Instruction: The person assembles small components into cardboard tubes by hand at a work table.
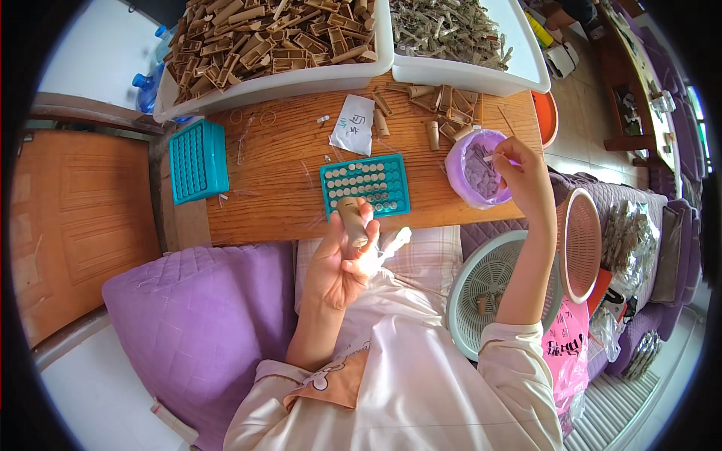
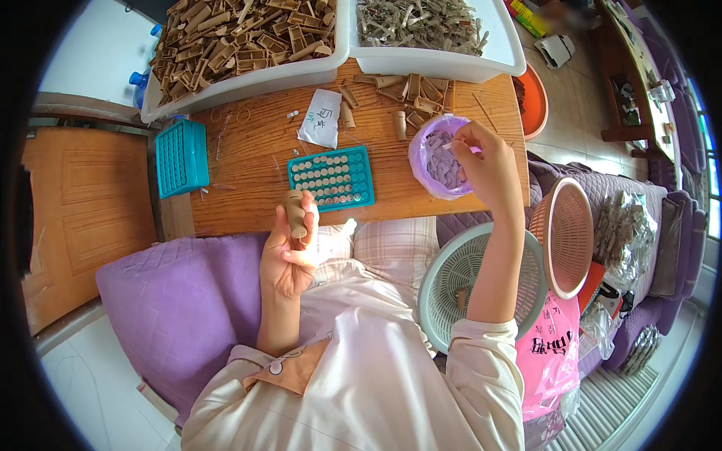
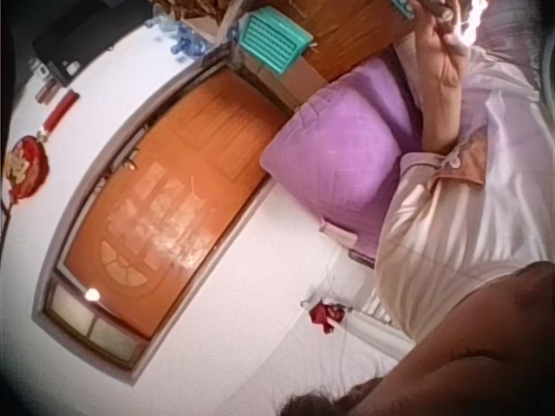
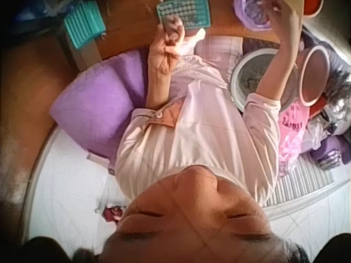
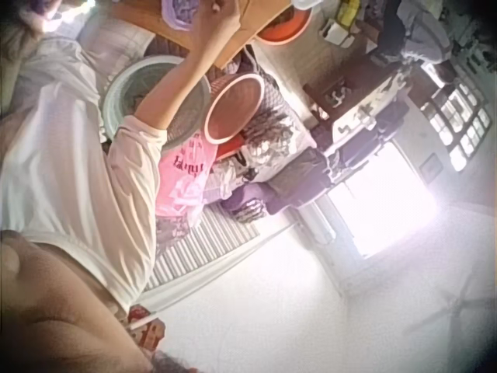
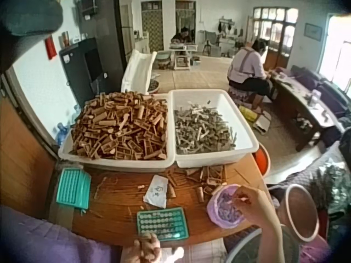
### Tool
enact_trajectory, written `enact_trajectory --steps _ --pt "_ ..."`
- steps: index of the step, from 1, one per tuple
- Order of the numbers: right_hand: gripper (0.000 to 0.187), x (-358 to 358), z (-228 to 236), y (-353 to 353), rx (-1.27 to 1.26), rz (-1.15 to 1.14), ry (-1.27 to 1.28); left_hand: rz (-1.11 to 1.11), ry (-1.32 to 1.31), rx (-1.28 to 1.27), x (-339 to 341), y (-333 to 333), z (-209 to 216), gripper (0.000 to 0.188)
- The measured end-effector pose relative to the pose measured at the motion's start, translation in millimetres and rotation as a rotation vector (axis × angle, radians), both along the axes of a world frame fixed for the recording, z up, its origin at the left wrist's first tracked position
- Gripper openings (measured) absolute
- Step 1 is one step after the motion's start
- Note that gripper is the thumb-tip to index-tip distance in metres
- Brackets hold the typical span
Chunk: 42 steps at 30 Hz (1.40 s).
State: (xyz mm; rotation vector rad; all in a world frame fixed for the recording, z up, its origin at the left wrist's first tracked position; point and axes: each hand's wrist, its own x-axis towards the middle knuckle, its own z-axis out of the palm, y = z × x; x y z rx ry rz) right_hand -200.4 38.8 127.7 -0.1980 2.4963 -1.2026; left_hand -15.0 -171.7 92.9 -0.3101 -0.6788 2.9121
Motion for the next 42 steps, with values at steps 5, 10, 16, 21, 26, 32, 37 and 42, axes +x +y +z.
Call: enact_trajectory --steps 5,10,16,21,26,32,37,42 --pt "0.008 25 2 -24 -0.445 0.153 0.080 -0.060 -0.092 -0.122 -1 5 8 0.039" --pt "0.005 65 3 -72 -0.865 0.393 -0.211 -0.099 -0.159 -0.519 4 10 5 0.045" --pt "0.005 76 5 -81 -0.730 0.446 -0.263 -0.050 -0.115 -0.796 4 16 13 0.050" --pt "0.004 73 12 -75 -0.663 0.475 -0.148 -0.115 -0.094 -0.851 5 16 14 0.051" --pt "0.004 74 24 -76 -0.515 0.510 0.009 -0.176 -0.147 -0.822 4 15 12 0.052" --pt "0.009 69 19 -76 -0.347 0.602 0.109 -0.137 -0.187 -0.914 -6 21 16 0.041" --pt "0.008 64 5 -73 -0.324 0.668 0.161 -0.179 -0.210 -1.106 -8 23 5 0.035" --pt "0.004 66 -2 -71 -0.369 0.619 -0.020 -0.220 -0.149 -1.199 -3 24 -2 0.027"
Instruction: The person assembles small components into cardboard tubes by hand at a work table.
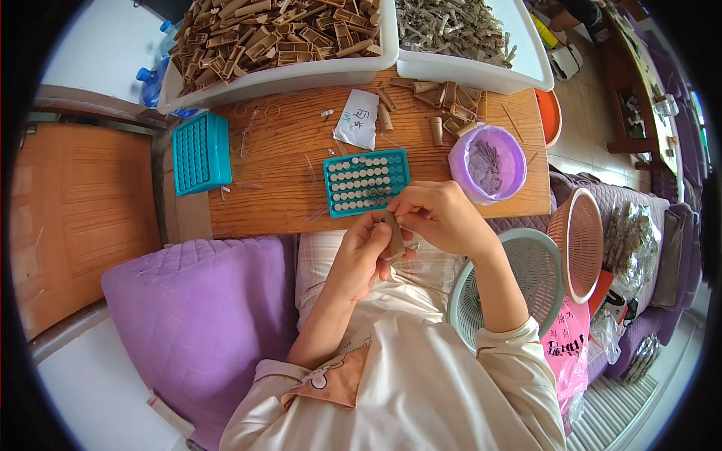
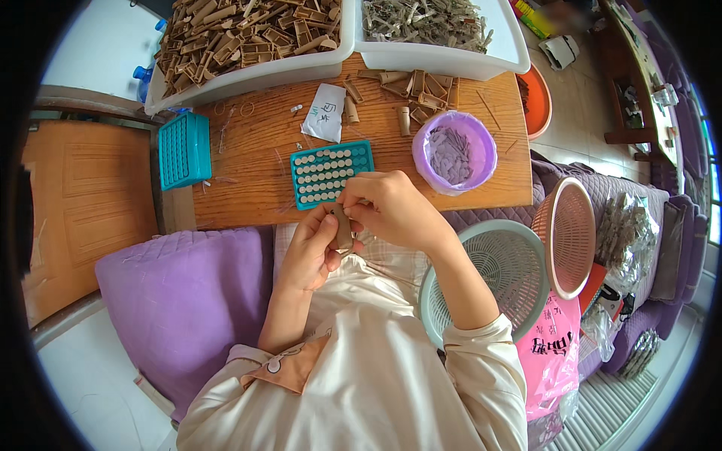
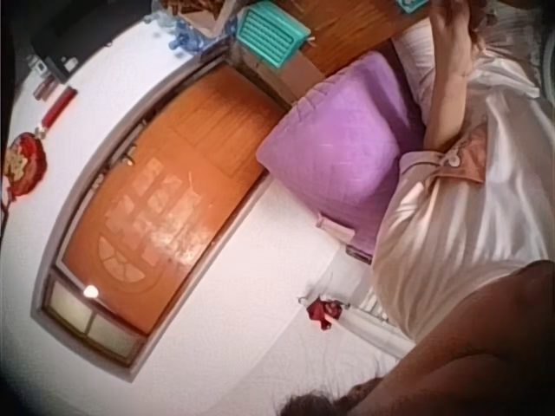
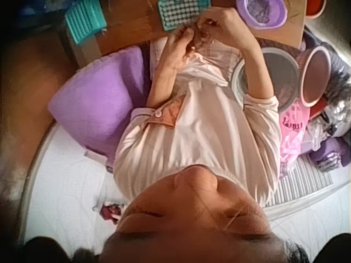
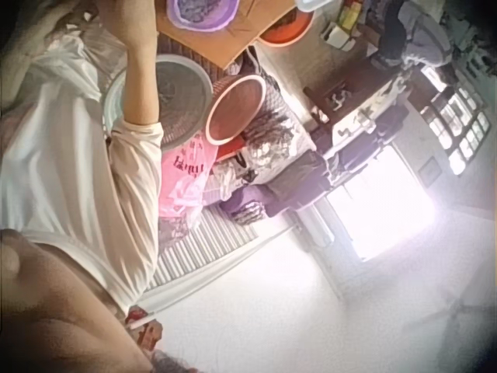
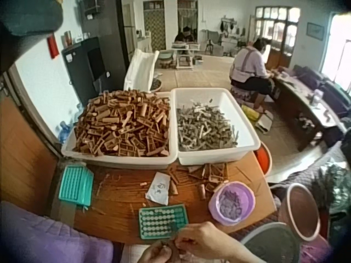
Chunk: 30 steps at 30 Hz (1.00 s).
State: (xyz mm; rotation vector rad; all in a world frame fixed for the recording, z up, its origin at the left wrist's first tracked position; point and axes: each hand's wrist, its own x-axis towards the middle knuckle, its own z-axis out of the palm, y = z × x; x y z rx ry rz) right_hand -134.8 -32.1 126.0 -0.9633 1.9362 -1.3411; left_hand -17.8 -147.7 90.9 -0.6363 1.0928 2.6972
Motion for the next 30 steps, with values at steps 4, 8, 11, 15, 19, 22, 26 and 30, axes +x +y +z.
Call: enact_trajectory --steps 4,8,11,15,19,22,26,30 --pt "0.003 -1 -9 1 -0.054 0.004 0.076 -0.001 -0.006 0.031 1 -2 -4 0.028" --pt "0.008 -3 -6 -1 -0.047 -0.049 -0.112 0.042 -0.006 0.158 -3 -5 4 0.033" --pt "0.010 -4 2 -4 -0.054 -0.037 -0.100 0.072 0.013 0.201 -4 -7 12 0.033" --pt "0.008 -3 4 -9 -0.104 -0.006 0.060 0.086 0.029 0.153 -4 -8 14 0.031" --pt "0.012 -9 14 -11 -0.024 0.063 0.107 0.077 0.024 0.140 -5 -9 17 0.031" --pt "0.010 -12 15 -9 -0.006 0.121 0.018 0.034 0.056 0.121 -5 -13 17 0.032" --pt "0.003 -8 15 -3 -0.356 -0.155 -0.310 0.134 0.295 -0.183 -11 -10 43 0.029" --pt "0.028 12 11 10 -0.435 -0.273 -0.626 0.369 0.683 -0.925 -7 -15 44 0.024"
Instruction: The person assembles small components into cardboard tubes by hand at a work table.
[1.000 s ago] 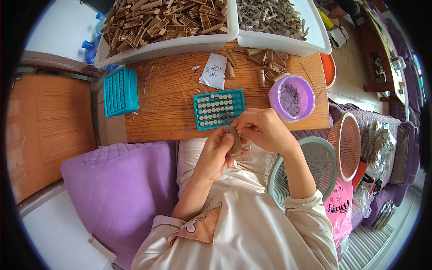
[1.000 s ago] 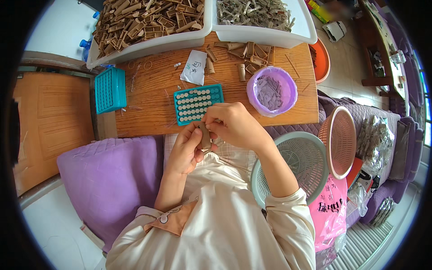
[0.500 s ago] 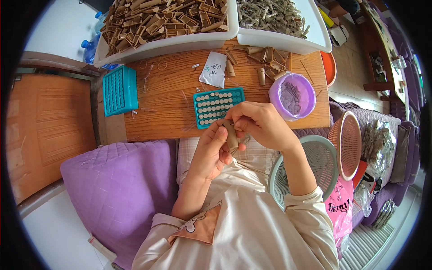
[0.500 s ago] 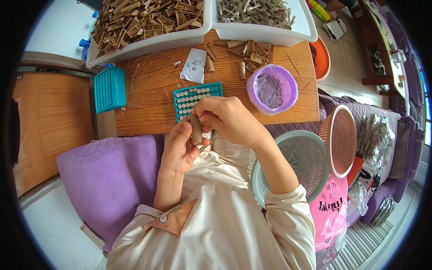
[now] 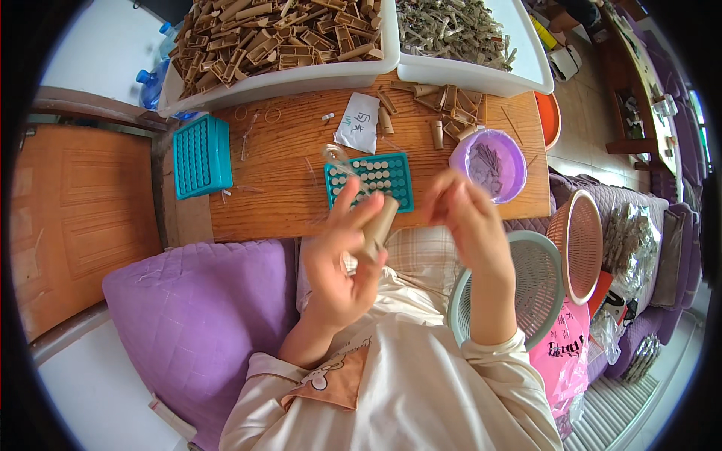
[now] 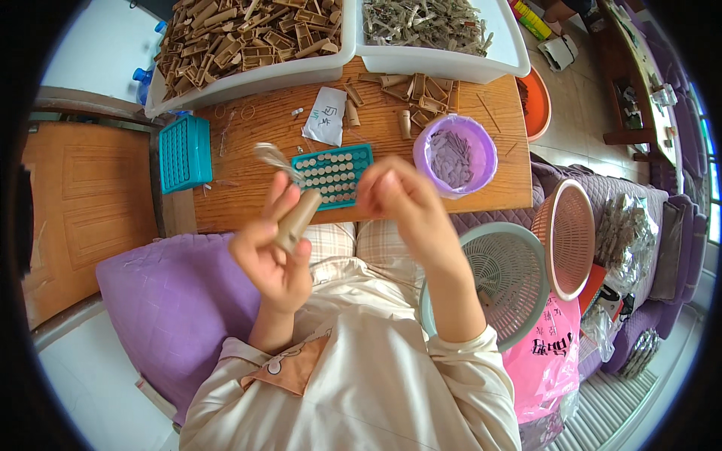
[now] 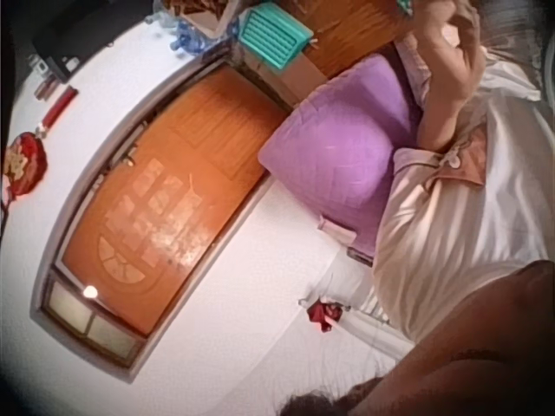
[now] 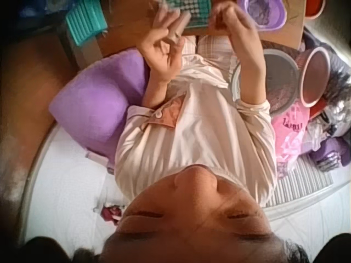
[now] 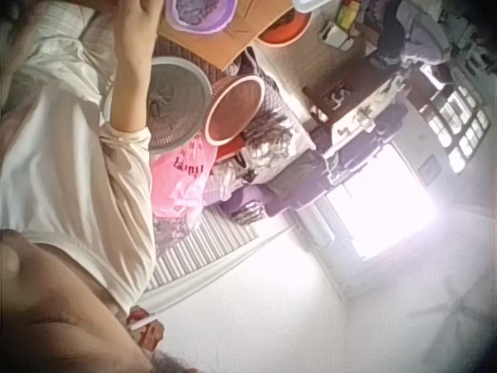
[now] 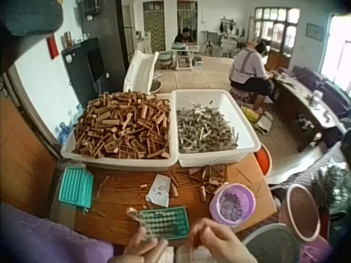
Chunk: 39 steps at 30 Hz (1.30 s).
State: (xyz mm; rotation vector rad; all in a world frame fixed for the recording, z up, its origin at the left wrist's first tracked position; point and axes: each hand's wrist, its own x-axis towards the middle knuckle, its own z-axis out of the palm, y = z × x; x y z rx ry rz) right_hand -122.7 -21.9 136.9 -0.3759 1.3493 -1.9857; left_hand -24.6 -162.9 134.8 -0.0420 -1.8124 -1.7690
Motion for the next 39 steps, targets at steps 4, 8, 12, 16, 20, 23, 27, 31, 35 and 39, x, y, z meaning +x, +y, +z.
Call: enact_trajectory --steps 4,8,12,16,20,23,27,31,35,39 --pt "0.058 38 20 -6 -0.157 0.270 -0.421 0.175 0.315 -0.498 3 12 -19 0.029" --pt "0.050 46 21 -13 -0.331 0.276 -0.299 0.307 0.523 -0.555 5 20 -37 0.032" --pt "0.044 46 15 -15 -0.393 0.093 -0.290 0.257 0.493 -0.511 6 22 -37 0.035" --pt "0.042 44 9 -10 -0.313 -0.047 -0.128 0.307 0.368 -0.485 13 14 -35 0.044" --pt "0.043 44 4 7 -0.252 -0.107 -0.119 0.350 0.143 -0.410 3 -1 -44 0.034" --pt "0.050 32 -23 51 -0.428 -0.097 -0.146 0.316 -0.061 -0.296 -27 -19 -41 0.020" --pt "0.045 22 -20 155 0.239 -0.009 0.083 0.345 -0.209 -0.397 -68 -50 -25 0.017" --pt "0.035 36 -24 219 1.172 0.315 0.100 0.457 -0.278 -0.629 -115 -75 -20 0.015" --pt "0.028 33 -10 212 1.387 0.357 0.203 0.468 -0.493 -0.748 -158 -88 -4 0.017" --pt "0.032 -11 32 158 0.949 0.188 0.581 0.431 -0.505 -1.155 -199 -105 0 0.018"
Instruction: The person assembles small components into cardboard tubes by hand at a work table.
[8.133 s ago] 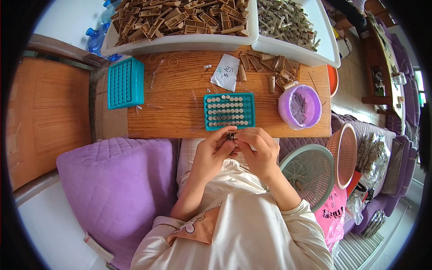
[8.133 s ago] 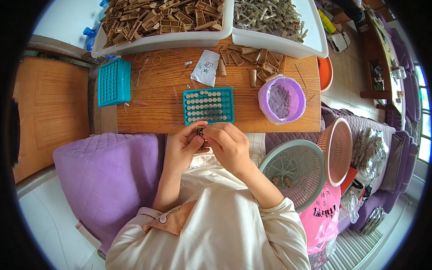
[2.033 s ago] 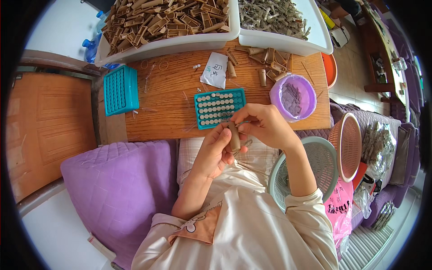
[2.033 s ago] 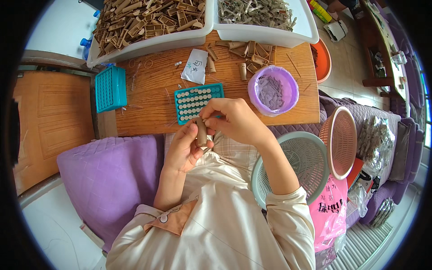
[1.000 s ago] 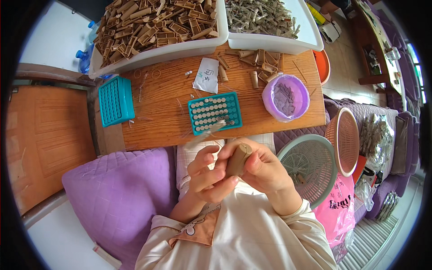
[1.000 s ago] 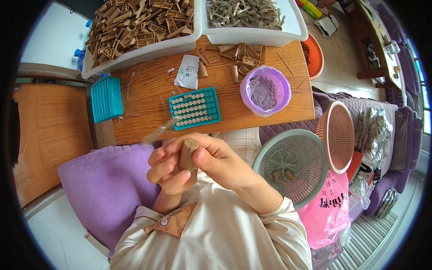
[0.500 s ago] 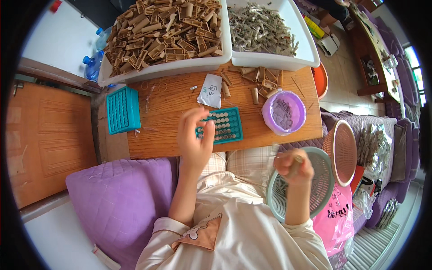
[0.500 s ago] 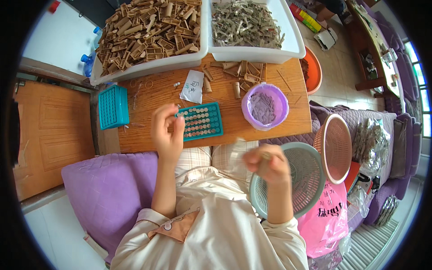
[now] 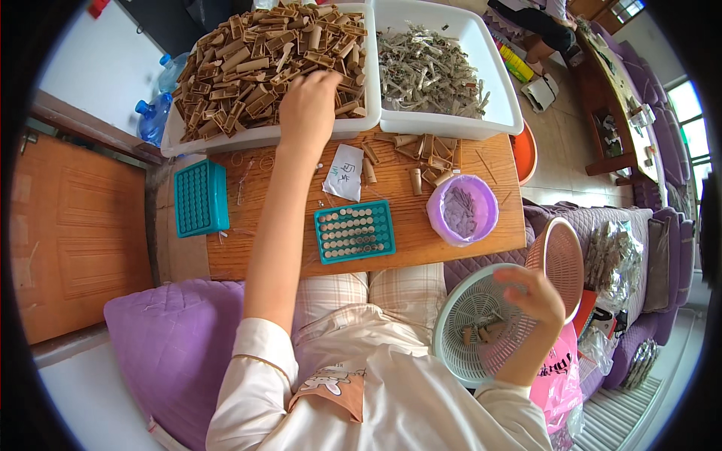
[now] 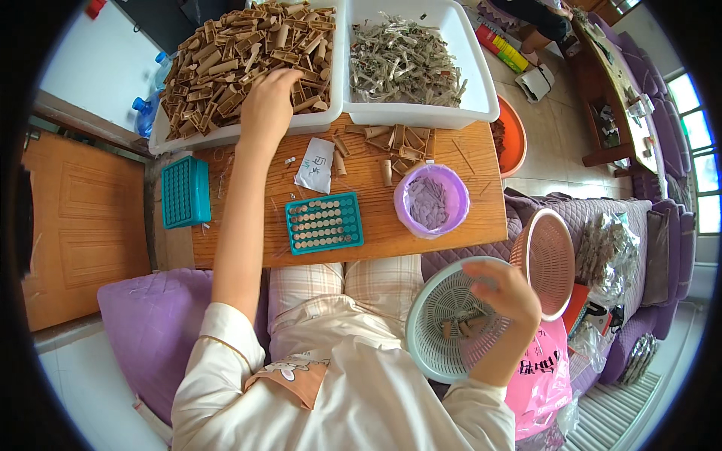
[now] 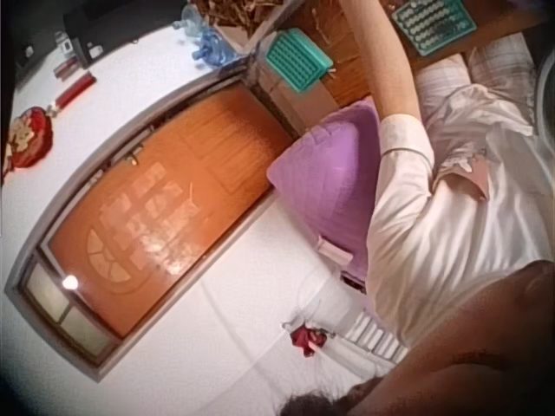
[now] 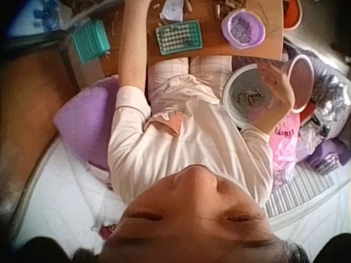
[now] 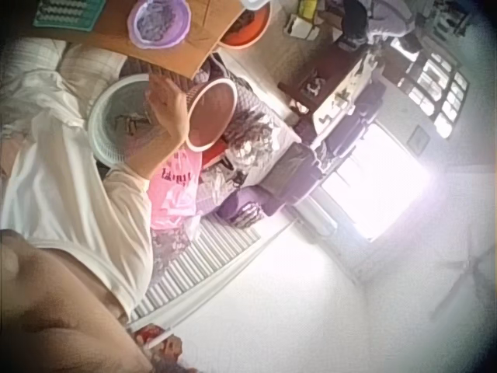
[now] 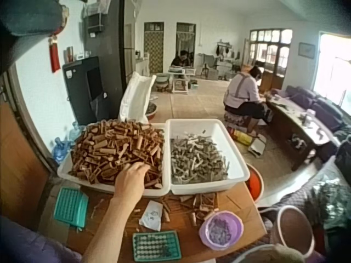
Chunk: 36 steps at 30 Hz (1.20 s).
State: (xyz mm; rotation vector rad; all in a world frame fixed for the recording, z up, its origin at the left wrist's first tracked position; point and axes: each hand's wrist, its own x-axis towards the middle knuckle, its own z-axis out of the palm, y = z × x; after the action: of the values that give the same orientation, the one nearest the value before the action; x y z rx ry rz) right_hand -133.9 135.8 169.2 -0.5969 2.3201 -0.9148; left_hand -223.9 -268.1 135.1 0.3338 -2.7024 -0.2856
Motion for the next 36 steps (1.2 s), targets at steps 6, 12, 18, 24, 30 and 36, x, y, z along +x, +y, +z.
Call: enact_trajectory --steps 6,12,18,24,30,36 --pt "0.018 -133 2 -84 -0.187 -0.020 0.263 -0.276 0.055 -0.379 -17 -22 -8 0.009" --pt "0.026 -274 -51 -148 0.043 -0.311 0.523 -0.273 0.110 -0.304 -8 -28 4 0.012" --pt "0.027 -324 -98 -139 0.293 -0.204 0.615 -0.124 0.170 0.318 17 -14 9 0.017" --pt "0.027 -284 -35 -157 -0.376 -0.588 1.033 -0.304 0.262 1.017 55 26 15 0.016" --pt "0.021 -271 9 -155 -1.174 -0.369 0.732 -0.396 0.257 1.322 68 61 7 0.022" --pt "0.024 -261 10 -145 -1.066 -0.320 0.276 -0.400 0.282 1.367 79 69 -2 0.024"
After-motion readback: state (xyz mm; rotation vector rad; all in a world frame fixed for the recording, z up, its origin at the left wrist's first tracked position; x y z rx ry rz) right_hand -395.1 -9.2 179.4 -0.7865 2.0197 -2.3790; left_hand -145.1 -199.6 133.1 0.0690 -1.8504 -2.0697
